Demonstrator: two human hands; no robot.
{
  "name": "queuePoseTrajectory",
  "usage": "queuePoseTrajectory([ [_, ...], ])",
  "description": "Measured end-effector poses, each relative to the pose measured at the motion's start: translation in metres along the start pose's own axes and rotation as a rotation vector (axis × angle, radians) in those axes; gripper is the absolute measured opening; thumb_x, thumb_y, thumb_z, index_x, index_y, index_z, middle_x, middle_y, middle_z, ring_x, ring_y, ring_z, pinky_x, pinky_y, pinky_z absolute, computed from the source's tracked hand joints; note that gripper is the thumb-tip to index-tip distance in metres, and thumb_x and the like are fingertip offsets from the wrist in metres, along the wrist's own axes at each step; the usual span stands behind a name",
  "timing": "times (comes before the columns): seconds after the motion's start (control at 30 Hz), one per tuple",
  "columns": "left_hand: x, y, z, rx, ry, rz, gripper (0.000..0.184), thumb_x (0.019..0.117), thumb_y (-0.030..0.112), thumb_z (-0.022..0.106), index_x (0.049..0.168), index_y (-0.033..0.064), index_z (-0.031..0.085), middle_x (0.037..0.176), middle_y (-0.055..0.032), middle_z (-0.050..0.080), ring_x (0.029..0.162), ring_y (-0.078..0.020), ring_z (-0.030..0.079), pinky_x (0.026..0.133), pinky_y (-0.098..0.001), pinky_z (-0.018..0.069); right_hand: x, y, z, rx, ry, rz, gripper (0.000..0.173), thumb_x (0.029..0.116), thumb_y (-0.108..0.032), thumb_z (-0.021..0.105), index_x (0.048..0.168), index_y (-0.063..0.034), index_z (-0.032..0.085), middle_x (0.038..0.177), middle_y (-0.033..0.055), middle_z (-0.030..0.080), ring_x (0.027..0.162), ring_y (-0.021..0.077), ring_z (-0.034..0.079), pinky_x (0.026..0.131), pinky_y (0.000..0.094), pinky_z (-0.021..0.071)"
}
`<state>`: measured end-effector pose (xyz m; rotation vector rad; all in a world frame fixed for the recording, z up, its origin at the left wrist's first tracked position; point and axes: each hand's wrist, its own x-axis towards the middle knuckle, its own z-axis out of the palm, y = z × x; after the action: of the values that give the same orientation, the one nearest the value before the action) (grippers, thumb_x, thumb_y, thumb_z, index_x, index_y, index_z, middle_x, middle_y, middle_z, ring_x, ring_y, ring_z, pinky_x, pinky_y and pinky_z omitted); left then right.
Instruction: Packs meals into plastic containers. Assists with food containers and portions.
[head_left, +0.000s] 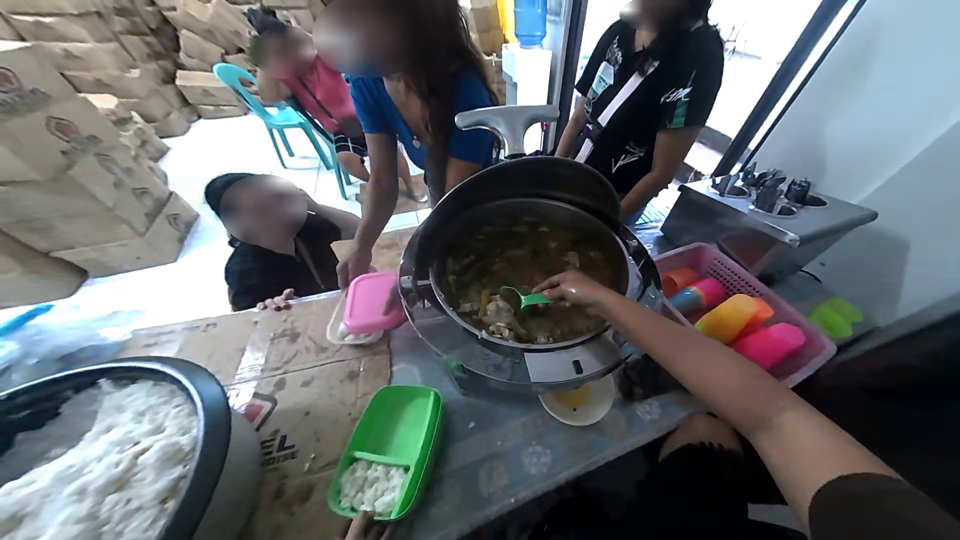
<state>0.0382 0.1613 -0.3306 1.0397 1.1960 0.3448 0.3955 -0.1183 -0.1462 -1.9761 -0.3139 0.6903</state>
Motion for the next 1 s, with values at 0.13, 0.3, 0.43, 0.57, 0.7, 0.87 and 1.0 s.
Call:
queuePoseTrajectory([
  [0.13, -0.007, 0.003, -0.005, 0.001, -0.039, 0.032, 0.035, 0.1057, 0.014, 0.038, 0.137, -0.0017, 0.036, 0.101, -0.0109, 0.055, 0.080, -0.0136, 0.062, 0.068, -0.0319, 0.0564, -0.014, -0.011, -0.020, 0.005, -0.047, 0.113, 0.023, 0.1051, -0.007, 0.053, 0.122, -0.0023, 0.067, 0.087, 0.0021, 0.067, 0.052, -0.0014, 0.039, 0.048, 0.0165, 0.0329],
  [0.3, -0.015, 0.011, -0.005, -0.030, -0.058, 0.084, 0.037, 0.1034, 0.010, 0.038, 0.138, -0.0011, 0.032, 0.101, -0.0101, 0.054, 0.078, -0.0140, 0.064, 0.068, -0.0320, 0.0579, -0.027, -0.021, -0.038, -0.249, -0.075, -0.017, 0.022, 0.1050, -0.009, 0.056, 0.121, -0.0043, 0.070, 0.095, 0.0045, 0.068, 0.060, 0.0032, 0.045, 0.057, 0.0222, 0.0385],
  [0.43, -0.023, 0.019, -0.003, -0.036, -0.081, 0.097, 0.038, 0.1030, 0.008, 0.038, 0.139, 0.0010, 0.030, 0.099, -0.0084, 0.053, 0.076, -0.0122, 0.064, 0.066, -0.0308, 0.0577, -0.038, -0.027, -0.030, -0.459, -0.026, -0.204, 0.022, 0.1048, -0.008, 0.057, 0.120, -0.0041, 0.072, 0.112, 0.0129, 0.071, 0.088, 0.0167, 0.064, 0.080, 0.0367, 0.0521],
  [0.57, -0.030, 0.026, 0.000, -0.036, -0.105, 0.094, 0.036, 0.1021, 0.007, 0.038, 0.137, 0.0013, 0.030, 0.098, -0.0077, 0.055, 0.074, -0.0116, 0.065, 0.064, -0.0300, 0.0586, -0.043, -0.026, -0.010, -0.847, 0.059, -0.432, 0.028, 0.1033, -0.005, 0.054, 0.123, -0.0104, 0.074, 0.121, 0.0134, 0.072, 0.113, 0.0336, 0.068, 0.099, 0.0580, 0.0508],
  [0.7, -0.034, 0.026, 0.000, -0.018, -0.120, 0.099, 0.042, 0.1017, 0.006, 0.039, 0.141, 0.0001, 0.027, 0.104, -0.0102, 0.052, 0.077, -0.0128, 0.065, 0.066, -0.0310, 0.0582, -0.052, -0.035, 0.000, -1.152, 0.257, -0.620, 0.032, 0.0918, 0.010, 0.058, 0.117, -0.0027, 0.074, 0.109, 0.0195, 0.072, 0.092, 0.0402, 0.072, 0.077, 0.0568, 0.0573],
  [0.87, -0.038, 0.025, -0.001, -0.031, -0.124, 0.088, 0.041, 0.1015, 0.005, 0.039, 0.140, 0.0015, 0.028, 0.101, -0.0085, 0.054, 0.074, -0.0112, 0.065, 0.063, -0.0290, 0.0585, -0.085, -0.056, 0.000, -1.186, 0.268, -0.591, 0.026, 0.0911, 0.007, 0.061, 0.111, -0.0027, 0.075, 0.104, 0.0177, 0.072, 0.089, 0.0376, 0.072, 0.074, 0.0543, 0.0574],
  [1.0, -0.038, 0.027, 0.001, -0.025, -0.140, 0.095, 0.041, 0.1025, 0.007, 0.039, 0.142, 0.0010, 0.028, 0.103, -0.0090, 0.054, 0.076, -0.0112, 0.066, 0.065, -0.0289, 0.0583, -0.091, -0.063, 0.014, -1.147, 0.063, -0.313, 0.030, 0.0984, 0.000, 0.056, 0.122, -0.0066, 0.072, 0.117, 0.0167, 0.071, 0.108, 0.0368, 0.068, 0.090, 0.0567, 0.0531],
])
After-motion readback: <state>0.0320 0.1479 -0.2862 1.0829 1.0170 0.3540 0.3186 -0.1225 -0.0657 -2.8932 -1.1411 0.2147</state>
